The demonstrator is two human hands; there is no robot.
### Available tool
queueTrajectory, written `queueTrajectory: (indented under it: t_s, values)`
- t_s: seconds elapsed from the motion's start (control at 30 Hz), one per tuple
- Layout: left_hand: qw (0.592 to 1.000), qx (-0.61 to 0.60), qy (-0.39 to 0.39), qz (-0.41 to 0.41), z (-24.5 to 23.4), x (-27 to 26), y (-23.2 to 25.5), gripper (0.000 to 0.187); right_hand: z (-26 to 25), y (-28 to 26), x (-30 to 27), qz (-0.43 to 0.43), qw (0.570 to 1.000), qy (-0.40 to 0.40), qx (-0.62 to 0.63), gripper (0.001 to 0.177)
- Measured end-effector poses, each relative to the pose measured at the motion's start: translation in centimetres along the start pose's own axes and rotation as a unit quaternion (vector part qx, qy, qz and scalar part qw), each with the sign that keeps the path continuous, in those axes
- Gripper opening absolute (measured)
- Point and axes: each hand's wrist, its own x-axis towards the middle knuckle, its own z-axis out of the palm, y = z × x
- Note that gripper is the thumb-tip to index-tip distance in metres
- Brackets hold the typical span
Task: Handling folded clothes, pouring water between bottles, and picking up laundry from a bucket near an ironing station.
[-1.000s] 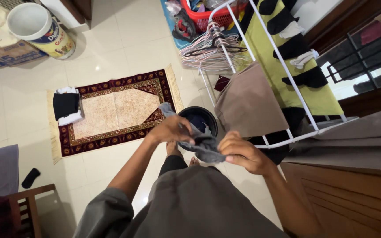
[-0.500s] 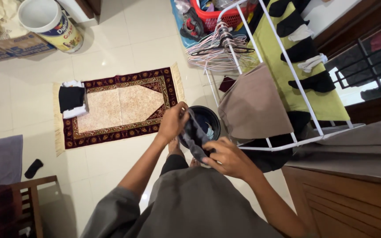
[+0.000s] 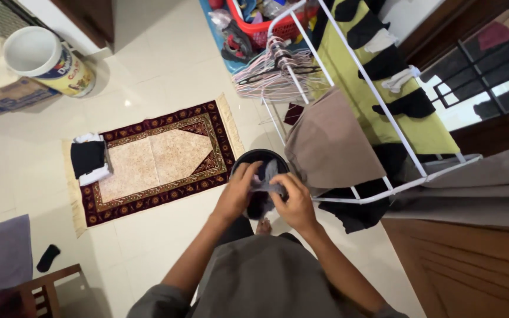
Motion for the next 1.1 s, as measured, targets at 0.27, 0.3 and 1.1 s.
queueTrajectory:
  t_s: [0.27,0.3,1.1]
  values:
    - [0.771,-0.200,0.177,-0.578,3.9,-1.6,-18.9,0.046,1.1,9.6,1.5,0.161,0.961,0.216,-0.054,0.020]
    - [0.772,-0.195,0.172,-0.580,3.6,-1.0,-19.3,0.046,1.6,11.5,1.5,0.168,0.960,0.220,-0.053,0.020]
    - [0.948,-0.113,0.164,-0.247,-10.1,15.2,-22.9,0.026,16.5,42.8,21.3,0.429,0.689,0.446,0.377,0.038]
